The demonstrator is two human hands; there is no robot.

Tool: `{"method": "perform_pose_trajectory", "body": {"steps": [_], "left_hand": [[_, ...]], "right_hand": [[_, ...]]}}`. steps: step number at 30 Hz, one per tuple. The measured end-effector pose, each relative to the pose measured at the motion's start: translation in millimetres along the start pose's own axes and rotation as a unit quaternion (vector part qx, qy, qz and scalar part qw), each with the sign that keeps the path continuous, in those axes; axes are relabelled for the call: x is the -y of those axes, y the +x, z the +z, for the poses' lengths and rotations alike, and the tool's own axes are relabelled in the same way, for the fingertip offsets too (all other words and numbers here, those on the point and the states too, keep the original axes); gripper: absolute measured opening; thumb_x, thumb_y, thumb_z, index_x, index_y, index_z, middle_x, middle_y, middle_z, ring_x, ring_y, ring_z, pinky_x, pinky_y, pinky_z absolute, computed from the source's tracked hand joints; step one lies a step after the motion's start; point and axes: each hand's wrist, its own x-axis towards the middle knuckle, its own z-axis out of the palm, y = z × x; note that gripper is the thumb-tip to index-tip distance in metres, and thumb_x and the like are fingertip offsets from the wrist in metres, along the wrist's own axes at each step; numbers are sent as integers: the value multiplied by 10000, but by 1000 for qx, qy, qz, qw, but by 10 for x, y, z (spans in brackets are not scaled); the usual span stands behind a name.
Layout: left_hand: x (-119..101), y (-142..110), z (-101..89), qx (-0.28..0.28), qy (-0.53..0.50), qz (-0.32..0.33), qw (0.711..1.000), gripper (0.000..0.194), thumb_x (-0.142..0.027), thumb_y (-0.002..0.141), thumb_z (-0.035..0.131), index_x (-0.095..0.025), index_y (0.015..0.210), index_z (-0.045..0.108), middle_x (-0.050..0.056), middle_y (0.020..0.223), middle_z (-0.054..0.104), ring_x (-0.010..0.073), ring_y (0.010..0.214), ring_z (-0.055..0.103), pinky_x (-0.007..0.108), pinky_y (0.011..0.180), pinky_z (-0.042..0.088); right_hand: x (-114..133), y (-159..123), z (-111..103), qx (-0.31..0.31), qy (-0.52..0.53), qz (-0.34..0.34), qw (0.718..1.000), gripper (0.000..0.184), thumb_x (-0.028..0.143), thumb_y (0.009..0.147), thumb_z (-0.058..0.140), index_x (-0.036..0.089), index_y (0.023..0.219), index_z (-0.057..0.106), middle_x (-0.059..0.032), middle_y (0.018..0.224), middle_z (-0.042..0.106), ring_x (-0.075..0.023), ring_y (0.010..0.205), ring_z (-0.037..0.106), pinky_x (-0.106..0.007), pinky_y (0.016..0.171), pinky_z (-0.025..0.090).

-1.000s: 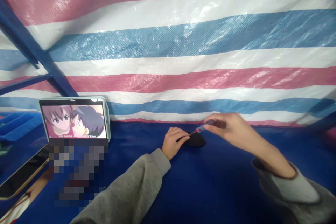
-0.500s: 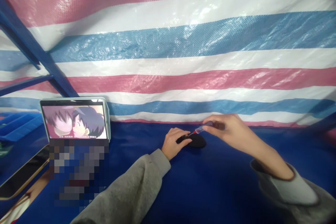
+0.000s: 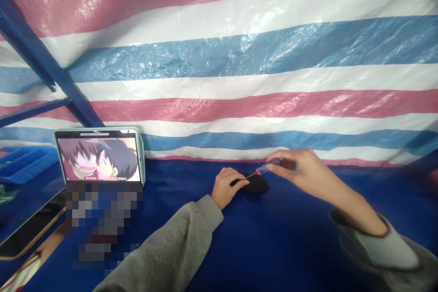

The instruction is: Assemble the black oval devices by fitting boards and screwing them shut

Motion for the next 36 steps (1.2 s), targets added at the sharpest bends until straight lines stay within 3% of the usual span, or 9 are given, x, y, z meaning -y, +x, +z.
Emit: {"method": "perform_pose_trajectory", "body": {"steps": [36], "left_hand": [[24, -19, 19, 37, 55, 74, 995, 331, -448, 861, 640, -168, 686, 643, 19, 708, 681, 154, 703, 611, 309, 722, 408]], "right_hand": [[54, -15, 134, 2, 44, 5, 999, 147, 332, 795, 608, 219, 829, 696, 3, 719, 677, -140, 611, 575, -265, 584, 449]]}}
